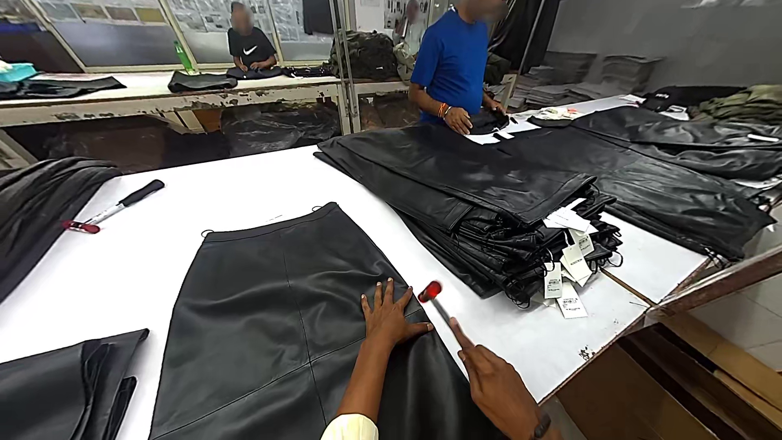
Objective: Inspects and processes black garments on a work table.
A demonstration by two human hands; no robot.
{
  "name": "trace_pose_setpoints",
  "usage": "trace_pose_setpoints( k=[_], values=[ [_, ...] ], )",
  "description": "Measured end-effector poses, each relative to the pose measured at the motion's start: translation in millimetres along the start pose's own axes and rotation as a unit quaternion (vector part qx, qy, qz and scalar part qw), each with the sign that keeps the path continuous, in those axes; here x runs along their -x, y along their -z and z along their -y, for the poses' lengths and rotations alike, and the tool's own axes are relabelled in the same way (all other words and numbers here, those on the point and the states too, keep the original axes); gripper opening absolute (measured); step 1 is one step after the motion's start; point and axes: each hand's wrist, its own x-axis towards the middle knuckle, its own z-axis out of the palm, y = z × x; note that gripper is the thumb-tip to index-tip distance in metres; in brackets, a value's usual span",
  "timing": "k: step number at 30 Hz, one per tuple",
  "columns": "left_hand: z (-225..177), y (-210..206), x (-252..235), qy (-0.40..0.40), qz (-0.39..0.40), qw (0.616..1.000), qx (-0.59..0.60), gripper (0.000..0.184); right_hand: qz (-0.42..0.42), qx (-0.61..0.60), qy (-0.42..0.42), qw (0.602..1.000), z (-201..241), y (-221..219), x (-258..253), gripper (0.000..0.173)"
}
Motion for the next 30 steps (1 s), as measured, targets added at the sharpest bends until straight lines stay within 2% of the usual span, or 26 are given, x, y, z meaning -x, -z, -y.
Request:
trace_pose_setpoints(
  k=[1, 2, 3, 5, 6, 7, 9, 10, 11, 13, 14, 15, 17, 18, 21, 22, 23, 25, 26, 29, 30],
  values=[
    [0, -1, -1, -0.001, -0.001, 1.000, -0.004, 0.105, 0.096, 0.008, -0.035, 0.995, -2, 4, -1, 0.052],
    [0, -2, -1, -0.003, -0.001, 1.000, -0.005, 0.106, 0.118, 0.006, -0.044, 0.992, -4, 5, -2, 0.053],
    [0, -1, -1, -0.002, -0.001, 1.000, -0.004, 0.107, 0.077, -0.005, -0.028, 0.997, -6, 6, -2, 0.051],
    [-1, 0, -1, 0.000, 0.001, 1.000, -0.003, 0.109, -0.066, -0.030, 0.022, 0.997, -4, 1, 1, 0.049],
    [-1, 0, -1, 0.001, 0.004, 1.000, -0.004, 0.110, -0.093, -0.034, 0.032, 0.995, -3, -1, 3, 0.049],
    [-1, 0, -1, 0.002, 0.007, 1.000, -0.005, 0.111, -0.073, -0.021, 0.027, 0.997, -5, -2, 4, 0.049],
    [-1, 1, -1, 0.002, 0.012, 1.000, -0.010, 0.112, 0.086, 0.005, -0.034, 0.996, -10, 3, 2, 0.052],
    [-1, 1, -1, 0.002, 0.014, 1.000, -0.013, 0.112, 0.105, 0.004, -0.045, 0.993, -12, 5, 1, 0.053],
    [-2, 1, -1, 0.003, 0.013, 1.000, -0.012, 0.113, 0.067, -0.006, -0.032, 0.997, -15, 6, 0, 0.051],
    [-1, 2, -1, 0.005, 0.015, 1.000, -0.010, 0.113, -0.073, -0.032, 0.022, 0.997, -15, 0, 4, 0.049],
    [-1, 1, -1, 0.006, 0.015, 1.000, -0.009, 0.113, -0.096, -0.038, 0.034, 0.994, -14, -3, 6, 0.048],
    [-1, 1, 0, 0.006, 0.015, 1.000, -0.009, 0.113, -0.071, -0.026, 0.030, 0.997, -15, -5, 8, 0.048],
    [-2, -1, 0, 0.006, 0.014, 1.000, -0.017, 0.113, 0.075, -0.009, -0.022, 0.997, -16, 1, 6, 0.052],
    [-2, -1, 0, 0.006, 0.014, 1.000, -0.018, 0.113, 0.087, -0.015, -0.033, 0.996, -16, 4, 3, 0.052],
    [-2, 2, -1, 0.006, 0.012, 1.000, -0.009, 0.113, -0.092, -0.045, 0.029, 0.994, -13, -1, -1, 0.049],
    [-2, 1, 0, 0.005, 0.013, 1.000, -0.008, 0.113, -0.097, -0.042, 0.035, 0.994, -13, -3, -1, 0.049],
    [-1, 1, 0, 0.004, 0.011, 1.000, -0.008, 0.113, -0.046, -0.025, 0.019, 0.998, -13, -2, -1, 0.050],
    [-1, -2, 0, 0.004, 0.007, 1.000, -0.012, 0.113, 0.117, -0.014, -0.042, 0.992, -14, 5, -7, 0.052],
    [-1, -2, -1, 0.003, 0.005, 1.000, -0.013, 0.113, 0.123, -0.023, -0.048, 0.991, -14, 8, -11, 0.052],
    [-1, 2, -2, 0.004, 0.008, 1.000, -0.007, 0.114, -0.055, -0.055, 0.014, 0.997, -8, 5, -15, 0.050],
    [0, 1, -2, 0.004, 0.008, 1.000, -0.006, 0.114, -0.069, -0.052, 0.020, 0.996, -5, 2, -15, 0.049]
  ],
)
